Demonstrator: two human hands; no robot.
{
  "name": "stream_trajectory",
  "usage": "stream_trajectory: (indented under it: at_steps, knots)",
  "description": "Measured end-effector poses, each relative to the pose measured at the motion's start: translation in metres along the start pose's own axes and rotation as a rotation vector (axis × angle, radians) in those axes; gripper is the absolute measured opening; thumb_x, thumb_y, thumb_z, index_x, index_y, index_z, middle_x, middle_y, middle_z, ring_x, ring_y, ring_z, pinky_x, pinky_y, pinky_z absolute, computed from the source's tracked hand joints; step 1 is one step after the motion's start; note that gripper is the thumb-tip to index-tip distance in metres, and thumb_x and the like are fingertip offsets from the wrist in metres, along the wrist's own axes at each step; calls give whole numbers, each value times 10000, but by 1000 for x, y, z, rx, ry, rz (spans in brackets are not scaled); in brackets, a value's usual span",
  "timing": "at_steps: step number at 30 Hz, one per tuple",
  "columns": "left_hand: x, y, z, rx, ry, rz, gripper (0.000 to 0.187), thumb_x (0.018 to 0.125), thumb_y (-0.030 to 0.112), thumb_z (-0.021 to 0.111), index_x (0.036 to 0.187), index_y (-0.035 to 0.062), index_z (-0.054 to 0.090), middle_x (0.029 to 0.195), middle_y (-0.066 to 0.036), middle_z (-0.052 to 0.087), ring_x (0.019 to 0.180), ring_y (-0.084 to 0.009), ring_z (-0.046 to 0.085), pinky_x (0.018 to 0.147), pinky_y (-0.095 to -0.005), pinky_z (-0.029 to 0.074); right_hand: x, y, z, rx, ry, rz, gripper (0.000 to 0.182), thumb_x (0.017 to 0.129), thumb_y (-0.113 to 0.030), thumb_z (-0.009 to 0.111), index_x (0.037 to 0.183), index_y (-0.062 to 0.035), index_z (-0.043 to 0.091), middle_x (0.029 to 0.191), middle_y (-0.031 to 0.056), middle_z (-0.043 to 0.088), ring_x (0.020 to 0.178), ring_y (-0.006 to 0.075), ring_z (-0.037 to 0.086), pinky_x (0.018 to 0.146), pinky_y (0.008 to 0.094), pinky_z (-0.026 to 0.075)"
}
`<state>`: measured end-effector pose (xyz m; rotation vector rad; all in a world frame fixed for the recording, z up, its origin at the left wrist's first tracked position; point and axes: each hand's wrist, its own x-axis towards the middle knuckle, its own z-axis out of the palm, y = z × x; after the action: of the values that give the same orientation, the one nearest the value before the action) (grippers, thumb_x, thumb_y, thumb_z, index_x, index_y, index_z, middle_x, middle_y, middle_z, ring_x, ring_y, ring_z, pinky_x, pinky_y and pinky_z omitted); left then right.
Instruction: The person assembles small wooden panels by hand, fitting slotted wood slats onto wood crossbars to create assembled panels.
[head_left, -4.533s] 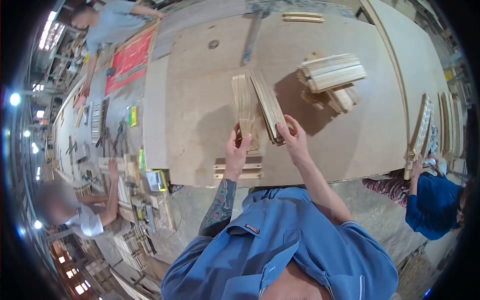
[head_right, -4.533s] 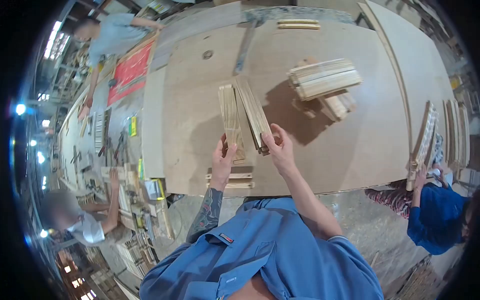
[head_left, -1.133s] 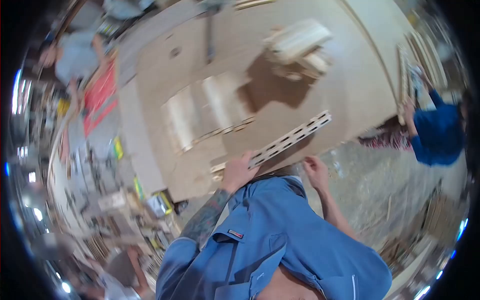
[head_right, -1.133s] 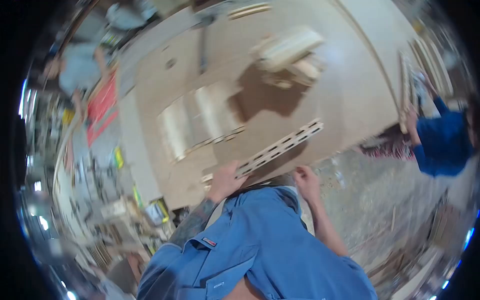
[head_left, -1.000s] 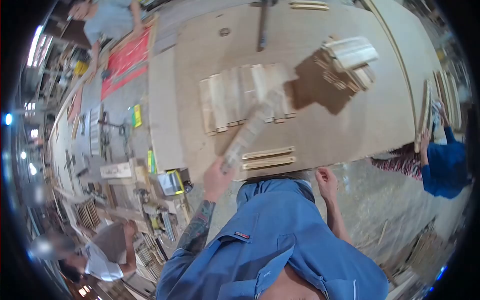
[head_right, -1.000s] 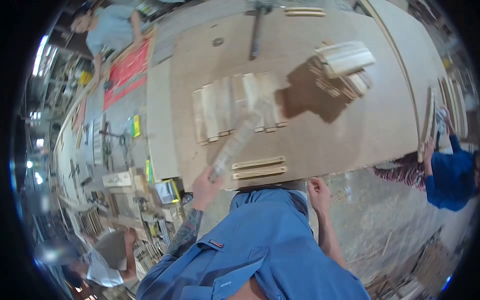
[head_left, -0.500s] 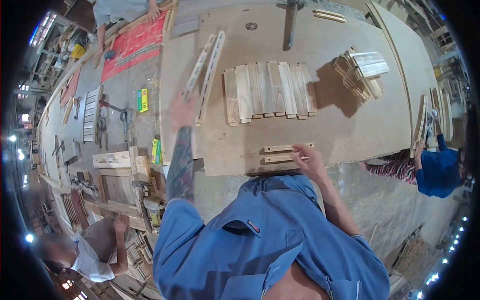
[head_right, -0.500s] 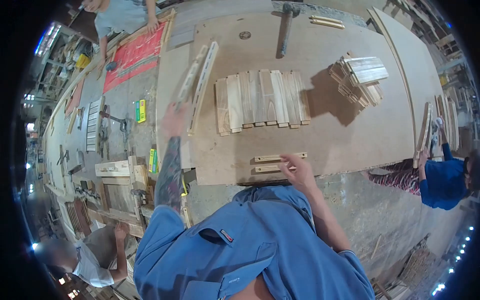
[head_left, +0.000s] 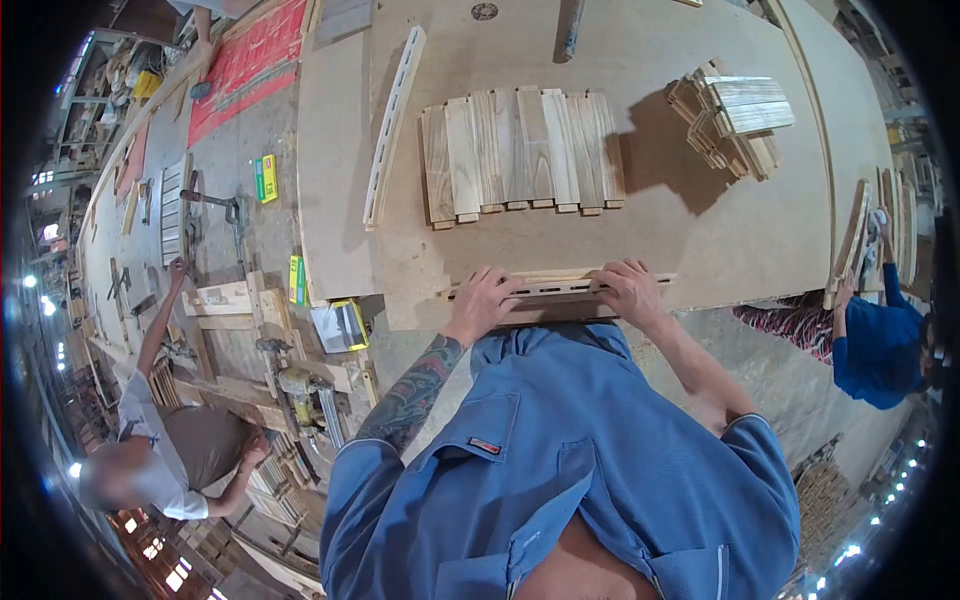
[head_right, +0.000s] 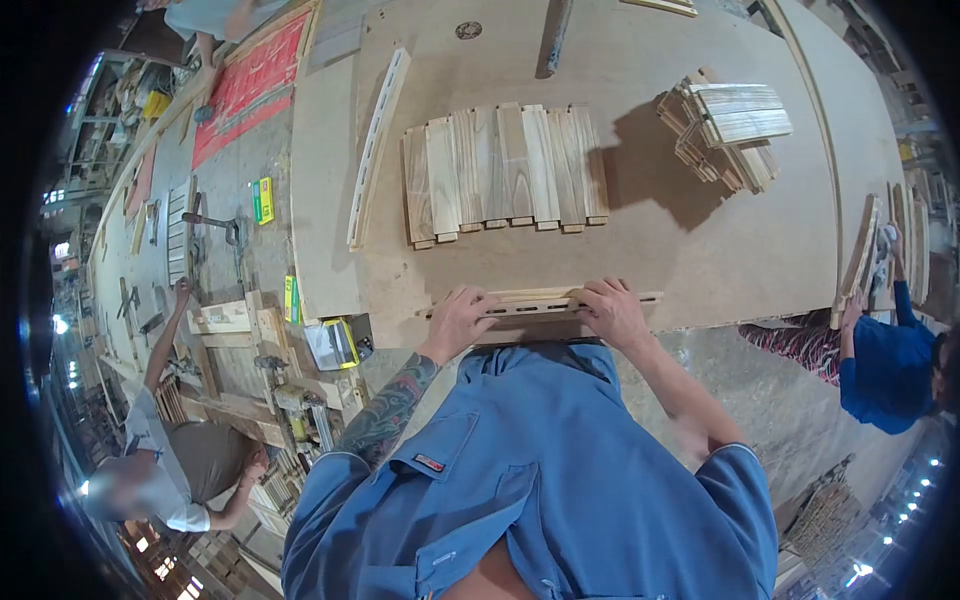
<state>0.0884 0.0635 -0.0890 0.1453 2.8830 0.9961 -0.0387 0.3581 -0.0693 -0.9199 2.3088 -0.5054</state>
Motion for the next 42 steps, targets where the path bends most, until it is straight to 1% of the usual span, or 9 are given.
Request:
stream_trajectory:
  at_steps: [6,12,22,31,35,36,38,39,42]
  knots:
    - [13,12,-2,24,-89,-65,388,799,248,766,1173,173,692,1053,-54,611,956,-275,577,834,-393,489,-4,11,-6,-37,170,-115,388,745,-188,772,1126,-182,700,1162,45,644,1057,266,585,933,439,448]
    - [103,-49,-31,129,438,-404,547,942,400,626,1397,105,551,1242,-214,535,1103,-381,538,944,-479,447,60,36,-34,174,295,-81,444,773,-243,794,1187,-147,664,1274,98,598,1150,341,545,961,481,446]
    - [312,-101,-66,350,193,-305,497,926,359,593,1389,181,562,1343,-214,501,1273,-398,459,1039,-532,400,127,50,-33,-176,340,-97,750,777,-394,785,1438,-241,465,1570,106,335,1416,362,338,1148,601,286]
    - [233,-80,-47,488,112,18,397,913,321,609,1280,169,619,1321,-201,540,1231,-400,486,1063,-501,380,127,51,-24,-247,375,-58,751,777,-454,767,1444,-289,465,1586,51,326,1439,313,332,1148,630,284]
    - [196,-37,-66,364,300,-82,280,909,303,655,1125,126,683,1229,-172,614,1172,-335,558,1023,-452,428,115,32,-29,-70,492,-49,785,780,-453,786,1438,-154,482,1477,191,463,1407,357,378,1144,541,309]
    - [192,-25,-84,-11,210,-170,261,913,290,677,1110,119,688,1144,-139,656,1094,-273,605,977,-395,459,116,24,-23,-65,578,-152,763,769,-443,807,1380,-82,527,1312,212,584,1240,364,548,1055,472,417]
    - [176,-7,-105,-521,136,-146,268,904,259,733,1056,44,684,864,-56,723,763,-137,658,751,-260,512,111,-30,-34,276,275,-91,737,781,-436,806,1360,-62,545,1251,198,624,1142,333,602,989,439,461]
    - [166,-1,-114,-522,168,-152,268,904,259,733,1056,44,684,864,-56,723,763,-137,658,751,-260,512,109,-51,-37,607,-31,7,712,793,-428,805,1341,-42,564,1189,185,663,1043,302,655,923,405,505]
    - [127,23,-143,-714,81,-21,206,944,176,700,1084,26,713,977,-1,723,908,-66,644,823,-235,503,130,-73,-7,590,-177,-213,532,830,-384,758,1178,6,660,958,149,721,843,229,674,775,367,530]
